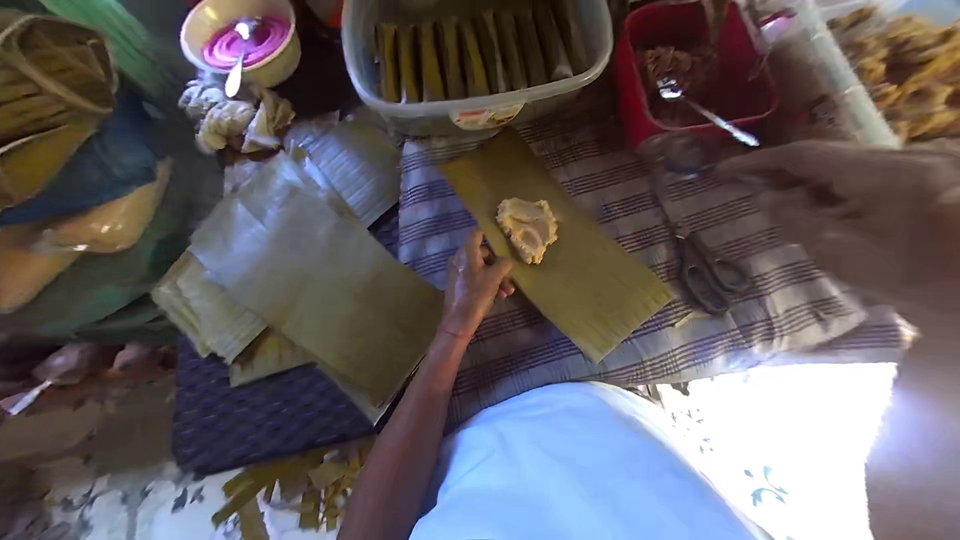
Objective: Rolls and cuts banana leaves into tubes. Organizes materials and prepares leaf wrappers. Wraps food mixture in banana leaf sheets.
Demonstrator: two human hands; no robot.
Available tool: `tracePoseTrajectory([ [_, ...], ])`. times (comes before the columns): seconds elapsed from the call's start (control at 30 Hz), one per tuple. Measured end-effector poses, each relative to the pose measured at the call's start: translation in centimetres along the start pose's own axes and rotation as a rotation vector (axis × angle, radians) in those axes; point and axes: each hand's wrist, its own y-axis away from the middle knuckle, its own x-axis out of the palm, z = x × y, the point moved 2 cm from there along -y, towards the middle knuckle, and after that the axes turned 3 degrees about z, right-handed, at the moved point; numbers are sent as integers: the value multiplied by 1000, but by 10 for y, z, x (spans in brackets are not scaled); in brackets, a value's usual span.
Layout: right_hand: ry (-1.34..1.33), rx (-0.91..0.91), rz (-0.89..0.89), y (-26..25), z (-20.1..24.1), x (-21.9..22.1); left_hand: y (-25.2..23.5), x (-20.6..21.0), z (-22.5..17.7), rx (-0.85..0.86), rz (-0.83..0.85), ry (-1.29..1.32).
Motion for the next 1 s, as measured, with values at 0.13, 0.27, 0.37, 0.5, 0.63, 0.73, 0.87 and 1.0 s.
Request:
tracePoseTrajectory([
  [0.13, 138, 300, -195, 60, -122, -56, -11, 1, 17, -5, 5, -21],
  [0.27, 339, 455, -169, 70, -172, -71, -14, -1, 22, -31, 17, -82],
  [0.37, 357, 662, 17, 21, -136, -51, -12, -2, 26, -31, 12, -85],
  [0.5, 446, 611, 139, -4, -149, -36, -10, -2, 23, -37, -4, -57],
  [0.63, 251, 310, -61, -29, -100, -24, -11, -2, 23, -50, -7, -60],
  [0.73, -75, 239, 2, -55, -80, 18, -10, -4, 22, -44, 1, -59],
  [0.87, -512, 316, -207, -86, -96, 62, -9, -4, 21, -52, 1, -51],
  [1.0, -956, 394, -596, -127, -90, 65, -9, -4, 21, -66, 5, -62],
])
